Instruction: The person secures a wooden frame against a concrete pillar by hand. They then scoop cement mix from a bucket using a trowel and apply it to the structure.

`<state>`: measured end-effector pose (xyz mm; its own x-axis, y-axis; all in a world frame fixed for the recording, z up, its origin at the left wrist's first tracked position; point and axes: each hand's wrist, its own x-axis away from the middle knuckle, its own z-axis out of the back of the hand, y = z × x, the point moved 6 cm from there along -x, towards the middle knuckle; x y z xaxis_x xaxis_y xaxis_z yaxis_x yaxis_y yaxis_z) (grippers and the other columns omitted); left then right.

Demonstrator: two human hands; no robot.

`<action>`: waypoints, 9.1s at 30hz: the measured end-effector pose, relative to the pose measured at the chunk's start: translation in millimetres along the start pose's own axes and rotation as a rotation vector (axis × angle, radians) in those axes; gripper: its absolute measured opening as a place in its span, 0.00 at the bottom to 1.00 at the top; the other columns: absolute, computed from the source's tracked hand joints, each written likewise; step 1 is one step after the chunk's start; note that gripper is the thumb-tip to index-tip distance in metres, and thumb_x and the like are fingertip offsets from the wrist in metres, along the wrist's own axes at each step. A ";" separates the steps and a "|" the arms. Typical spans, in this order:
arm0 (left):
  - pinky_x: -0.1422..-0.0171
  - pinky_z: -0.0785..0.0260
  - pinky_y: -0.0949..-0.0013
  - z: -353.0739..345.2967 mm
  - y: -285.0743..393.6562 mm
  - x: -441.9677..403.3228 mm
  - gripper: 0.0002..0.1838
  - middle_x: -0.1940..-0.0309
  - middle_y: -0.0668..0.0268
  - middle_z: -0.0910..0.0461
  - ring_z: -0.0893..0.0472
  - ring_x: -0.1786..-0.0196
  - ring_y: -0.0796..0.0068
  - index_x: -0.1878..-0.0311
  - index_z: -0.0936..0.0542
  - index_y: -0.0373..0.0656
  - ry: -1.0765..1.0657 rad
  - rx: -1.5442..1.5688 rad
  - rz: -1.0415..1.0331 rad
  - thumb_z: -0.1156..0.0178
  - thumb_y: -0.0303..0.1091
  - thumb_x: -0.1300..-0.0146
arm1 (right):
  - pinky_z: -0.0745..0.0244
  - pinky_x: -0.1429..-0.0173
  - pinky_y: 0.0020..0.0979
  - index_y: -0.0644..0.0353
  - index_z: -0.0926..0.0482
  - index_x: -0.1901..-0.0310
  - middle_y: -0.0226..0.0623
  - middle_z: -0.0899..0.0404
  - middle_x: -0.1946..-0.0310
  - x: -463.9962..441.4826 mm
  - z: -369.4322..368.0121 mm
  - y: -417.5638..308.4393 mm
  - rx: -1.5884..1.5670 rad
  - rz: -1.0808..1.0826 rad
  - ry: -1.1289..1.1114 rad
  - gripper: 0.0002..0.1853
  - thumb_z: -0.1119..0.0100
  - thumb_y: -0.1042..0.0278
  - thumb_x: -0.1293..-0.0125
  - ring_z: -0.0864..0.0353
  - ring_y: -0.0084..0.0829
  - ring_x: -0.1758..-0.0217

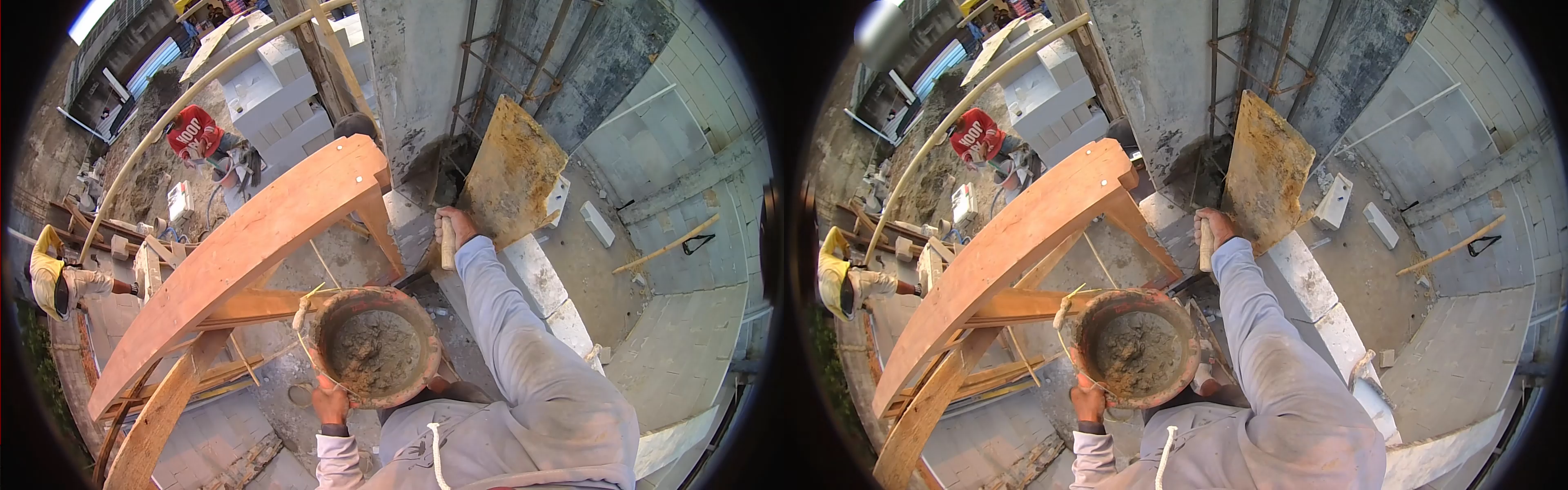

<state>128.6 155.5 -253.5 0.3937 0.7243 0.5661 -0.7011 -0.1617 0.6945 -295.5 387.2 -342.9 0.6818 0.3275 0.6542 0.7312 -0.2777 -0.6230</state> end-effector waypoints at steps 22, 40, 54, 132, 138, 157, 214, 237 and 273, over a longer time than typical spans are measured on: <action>0.70 0.26 0.63 -9.2 4.5 -3.1 0.12 0.79 0.52 0.19 0.16 0.76 0.60 0.70 0.19 0.30 -0.026 -0.184 -0.025 0.38 0.32 0.51 | 0.26 0.62 0.39 0.68 0.24 0.63 0.47 0.19 0.65 59.8 30.0 -30.0 0.971 0.057 0.313 0.18 0.44 0.58 0.42 0.18 0.40 0.70; 0.64 0.27 0.52 -35.5 47.7 47.0 0.13 0.78 0.45 0.21 0.19 0.71 0.44 0.71 0.20 0.34 0.021 -0.480 -0.316 0.37 0.36 0.54 | 0.23 0.60 0.42 0.59 0.21 0.68 0.44 0.18 0.72 175.4 -81.4 133.1 2.184 0.711 -0.545 0.09 0.46 0.65 0.45 0.17 0.42 0.67; 0.76 0.27 0.63 -11.6 25.2 16.8 0.09 0.82 0.54 0.21 0.19 0.83 0.64 0.73 0.21 0.31 0.018 -0.332 -0.277 0.37 0.29 0.52 | 0.25 0.55 0.45 0.59 0.22 0.58 0.45 0.19 0.67 219.3 -53.4 111.8 1.854 0.638 -0.541 0.16 0.41 0.60 0.46 0.19 0.49 0.61; 0.74 0.27 0.63 1.0 17.2 13.3 0.11 0.83 0.53 0.21 0.18 0.81 0.62 0.76 0.21 0.30 -0.050 -0.203 -0.060 0.37 0.32 0.51 | 0.31 0.72 0.33 0.64 0.23 0.65 0.34 0.24 0.76 124.6 31.6 -40.8 1.027 0.031 -0.057 0.15 0.40 0.58 0.37 0.25 0.28 0.75; 0.76 0.28 0.64 8.8 -20.0 -6.3 0.11 0.83 0.55 0.21 0.19 0.81 0.67 0.76 0.22 0.29 0.030 -0.190 -0.139 0.36 0.30 0.50 | 0.34 0.75 0.34 0.62 0.25 0.62 0.34 0.26 0.76 59.9 24.4 -40.5 0.908 -0.066 0.094 0.13 0.42 0.59 0.36 0.29 0.29 0.80; 0.64 0.28 0.56 -5.3 1.5 -7.6 0.15 0.77 0.46 0.19 0.17 0.70 0.51 0.72 0.19 0.30 -0.002 -0.400 -0.111 0.35 0.37 0.55 | 0.34 0.73 0.35 0.58 0.20 0.65 0.35 0.25 0.76 44.5 10.8 -50.0 0.761 -0.045 0.315 0.09 0.43 0.62 0.37 0.28 0.30 0.77; 0.65 0.28 0.51 -25.8 33.3 58.8 0.11 0.77 0.45 0.21 0.20 0.72 0.43 0.72 0.20 0.35 -0.030 -0.431 -0.321 0.37 0.34 0.55 | 0.23 0.58 0.43 0.62 0.22 0.62 0.47 0.20 0.70 215.3 -74.2 165.4 2.025 0.539 -0.697 0.14 0.44 0.64 0.48 0.18 0.46 0.64; 0.68 0.28 0.59 -6.3 16.2 15.9 0.12 0.80 0.50 0.20 0.17 0.75 0.55 0.75 0.21 0.31 -0.057 -0.265 -0.141 0.36 0.33 0.53 | 0.27 0.60 0.41 0.61 0.23 0.64 0.44 0.22 0.73 232.3 -0.7 14.4 1.636 0.501 -0.274 0.14 0.37 0.58 0.45 0.21 0.45 0.66; 0.69 0.28 0.60 -13.9 50.4 24.2 0.12 0.82 0.51 0.21 0.18 0.77 0.58 0.74 0.20 0.31 0.042 -0.380 -0.212 0.37 0.34 0.54 | 0.25 0.54 0.43 0.63 0.23 0.51 0.55 0.20 0.61 201.2 4.9 -23.5 1.788 0.548 0.076 0.20 0.43 0.59 0.41 0.20 0.52 0.58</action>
<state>94.5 174.2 -211.0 0.5335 0.7427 0.4047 -0.7795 0.2461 0.5760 -175.6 464.0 -198.7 0.8384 0.4913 0.2361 -0.3921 0.8445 -0.3649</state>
